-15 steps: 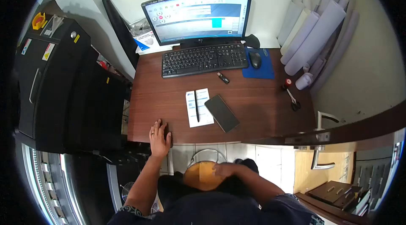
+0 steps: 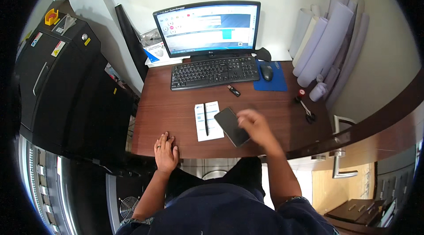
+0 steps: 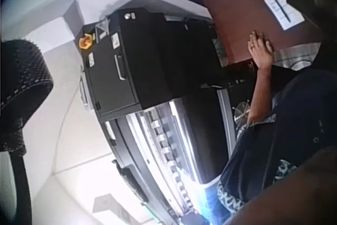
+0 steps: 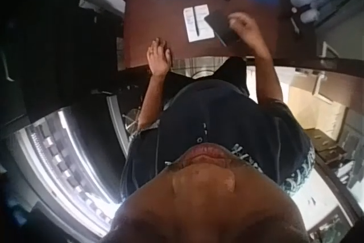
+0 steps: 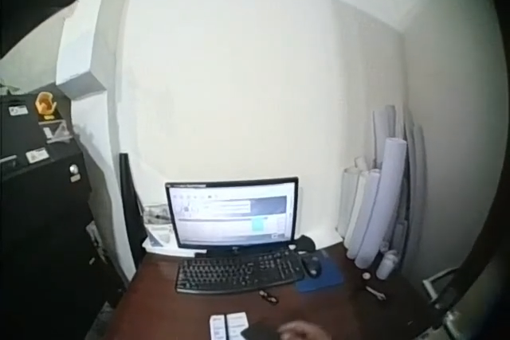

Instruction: Using a computer and mouse to prepare a print job for a large-format printer.

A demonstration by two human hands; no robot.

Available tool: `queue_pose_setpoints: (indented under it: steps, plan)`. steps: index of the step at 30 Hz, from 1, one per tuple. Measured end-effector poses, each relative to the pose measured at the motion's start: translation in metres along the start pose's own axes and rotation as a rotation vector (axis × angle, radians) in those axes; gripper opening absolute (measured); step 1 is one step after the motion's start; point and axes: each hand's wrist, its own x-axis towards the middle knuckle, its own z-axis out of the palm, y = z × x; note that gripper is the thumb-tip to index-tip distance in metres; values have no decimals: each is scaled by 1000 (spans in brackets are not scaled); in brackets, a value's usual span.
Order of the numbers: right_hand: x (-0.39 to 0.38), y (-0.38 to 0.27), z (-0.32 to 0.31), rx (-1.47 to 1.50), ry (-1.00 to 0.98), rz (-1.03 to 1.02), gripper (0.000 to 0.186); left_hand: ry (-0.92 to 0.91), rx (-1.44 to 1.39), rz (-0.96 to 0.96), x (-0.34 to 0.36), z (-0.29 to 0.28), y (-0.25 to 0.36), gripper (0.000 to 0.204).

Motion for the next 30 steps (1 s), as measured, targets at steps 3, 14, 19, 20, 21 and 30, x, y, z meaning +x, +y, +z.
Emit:
queue_pose_setpoints:
  steps: [3, 14, 19, 20, 21, 30]
  plan:
    - [87, 60, -56, -196, 405, -287, 24, 54, -2, 39, 2, 3, 7, 39]
    - [249, 141, -177, -473, 973, -317, 46, -76, -271, -149, 41, 4, -9, 39]
    - [247, 124, -152, -497, 902, -280, 49, 38, -286, -240, 125, 56, -53, 58]
    - [247, 116, -151, -673, 881, -261, 50, 25, -313, -311, 150, 64, -58, 61]
    - [248, 114, -151, -674, 879, -265, 50, 11, -342, -380, 173, 71, -60, 64]
    - [242, 108, -136, -933, 771, -375, 40, 154, -356, -513, 253, 91, -50, 82]
